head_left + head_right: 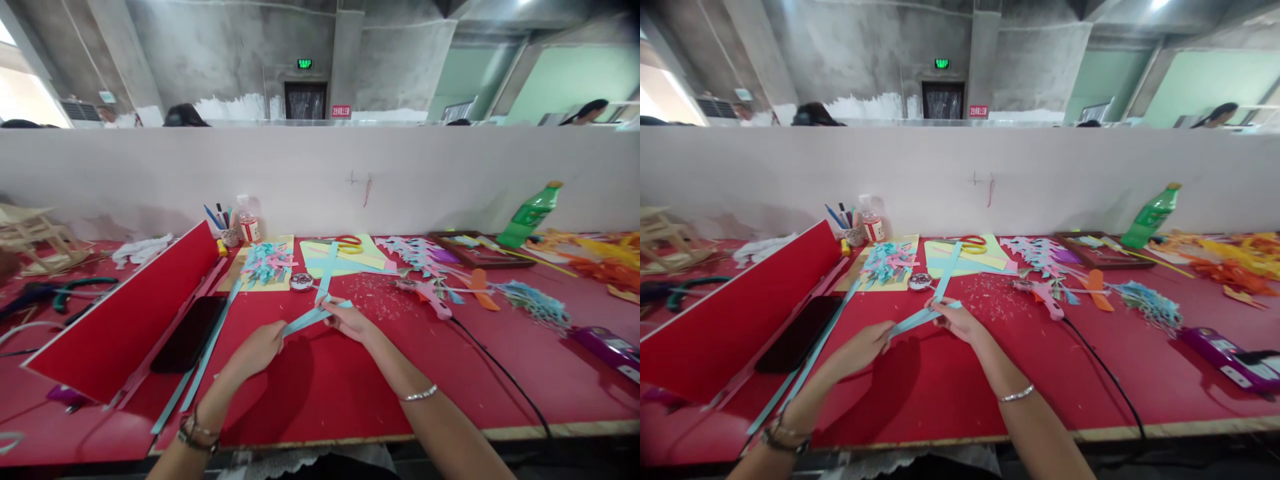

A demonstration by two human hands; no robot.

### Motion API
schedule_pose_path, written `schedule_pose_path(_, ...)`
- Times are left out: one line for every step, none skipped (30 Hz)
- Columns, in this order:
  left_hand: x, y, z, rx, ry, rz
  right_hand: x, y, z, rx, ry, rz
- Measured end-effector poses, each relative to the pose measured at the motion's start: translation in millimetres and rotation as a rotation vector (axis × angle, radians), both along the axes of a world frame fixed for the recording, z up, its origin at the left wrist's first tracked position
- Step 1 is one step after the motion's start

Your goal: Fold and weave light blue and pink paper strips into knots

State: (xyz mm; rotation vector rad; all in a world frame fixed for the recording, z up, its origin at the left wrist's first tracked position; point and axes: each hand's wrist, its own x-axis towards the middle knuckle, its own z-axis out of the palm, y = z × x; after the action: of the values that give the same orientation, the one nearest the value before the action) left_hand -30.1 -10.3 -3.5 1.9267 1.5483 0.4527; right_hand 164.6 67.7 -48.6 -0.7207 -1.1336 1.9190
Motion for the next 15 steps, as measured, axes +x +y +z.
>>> schedule_pose_path(-4, -3, 0.7, 0.0, 0.012, -0.005, 0, 0, 0.4, -0.007, -0.003, -0.019)
schedule_pose_path(-8, -6, 1.1, 0.004, 0.007, -0.014, 0, 0, 1.0, -0.017, -0.003, -0.043)
schedule_pose_path(-11, -9, 1.1, 0.009, -0.005, -0.023, 0, 0, 1.7, -0.026, -0.003, -0.062)
schedule_pose_path(-14, -12, 0.9, 0.005, -0.024, -0.033, 1, 0, 2.4, -0.031, -0.005, -0.074)
schedule_pose_path(-17, -15, 0.7, -0.005, -0.044, -0.039, 1, 0, 3.0, -0.032, -0.006, -0.08)
schedule_pose_path(-19, -18, 0.6, -0.02, -0.06, -0.036, 1, -1, 3.6, -0.03, -0.006, -0.083)
schedule_pose_path(-22, -21, 0.7, -0.035, -0.07, -0.028, 2, -1, 3.9, -0.025, -0.004, -0.088)
schedule_pose_path(-24, -23, 1.0, -0.045, -0.072, -0.014, 2, -1, 4.0, -0.017, -0.005, -0.088)
schedule_pose_path(-26, -25, 1.6, -0.047, -0.07, 0.002, 2, -1, 4.0, -0.006, -0.01, -0.079)
schedule_pose_path(-28, -27, 2.4, -0.045, -0.065, 0.018, 2, -1, 3.8, 0.005, -0.021, -0.055)
schedule_pose_path(-31, -29, 3.0, -0.042, -0.062, 0.033, 3, -1, 3.5, 0.018, -0.039, -0.019)
schedule_pose_path(-33, -30, 3.3, -0.044, -0.063, 0.049, 3, 0, 3.1, 0.029, -0.06, 0.015)
schedule_pose_path(-36, -31, 3.0, -0.048, -0.07, 0.068, 4, 0, 2.7, 0.039, -0.08, 0.033)
schedule_pose_path(-38, -31, 2.0, -0.051, -0.079, 0.092, 5, 1, 2.4, 0.044, -0.096, 0.032)
schedule_pose_path(-42, -31, 0.2, -0.045, -0.085, 0.126, 6, 2, 2.1, 0.048, -0.105, 0.004)
